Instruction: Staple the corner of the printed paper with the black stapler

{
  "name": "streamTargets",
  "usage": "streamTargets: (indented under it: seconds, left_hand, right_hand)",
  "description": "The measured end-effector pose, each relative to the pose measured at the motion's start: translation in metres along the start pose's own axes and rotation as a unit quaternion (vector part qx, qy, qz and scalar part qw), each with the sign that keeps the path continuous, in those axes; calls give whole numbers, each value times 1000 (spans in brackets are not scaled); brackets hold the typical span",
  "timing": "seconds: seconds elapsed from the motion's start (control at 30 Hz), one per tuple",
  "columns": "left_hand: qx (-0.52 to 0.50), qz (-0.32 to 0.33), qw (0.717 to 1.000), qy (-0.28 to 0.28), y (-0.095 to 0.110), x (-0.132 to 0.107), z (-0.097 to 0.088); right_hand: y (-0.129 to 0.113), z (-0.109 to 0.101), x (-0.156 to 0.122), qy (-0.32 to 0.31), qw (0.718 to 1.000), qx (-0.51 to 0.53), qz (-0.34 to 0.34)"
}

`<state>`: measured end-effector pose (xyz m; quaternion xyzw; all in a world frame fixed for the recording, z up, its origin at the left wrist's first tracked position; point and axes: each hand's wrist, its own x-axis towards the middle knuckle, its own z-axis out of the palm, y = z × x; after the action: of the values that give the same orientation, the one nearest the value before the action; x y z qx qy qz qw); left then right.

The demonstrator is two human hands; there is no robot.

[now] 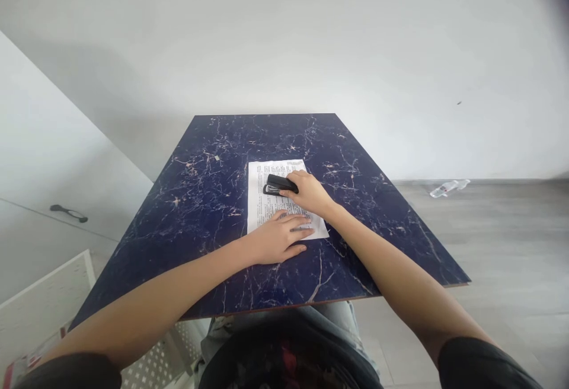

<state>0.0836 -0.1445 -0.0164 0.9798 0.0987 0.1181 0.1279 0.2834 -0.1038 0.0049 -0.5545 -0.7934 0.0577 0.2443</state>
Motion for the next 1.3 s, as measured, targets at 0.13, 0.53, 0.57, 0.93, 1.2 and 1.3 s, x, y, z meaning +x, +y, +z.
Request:
streamTargets:
  seconds: [0.13, 0.53, 0.57, 0.93, 1.2, 1.3]
  left_hand:
    - [-5, -1, 1000, 4, -2, 0, 1]
    - [-138, -71, 967, 201, -7, -2, -21]
    - [-156, -93, 954, 240, -11, -3, -24]
    - [-419, -271, 744, 445, -84, -13, -27]
    - [-481, -312, 636, 517, -106, -12, -12]
    - [-480, -318, 621, 532, -106, -12, -11]
  right_hand:
    - [0, 1, 2, 2, 1000, 11, -2]
    - [34, -35, -7, 2, 921, 293, 257]
    - [32, -34, -8, -14, 899, 341, 274]
    - [18, -11, -11, -78, 754, 549, 352]
    - [8, -10, -11, -45, 750, 545, 372]
    - [3, -13, -11, -31, 762, 527, 375]
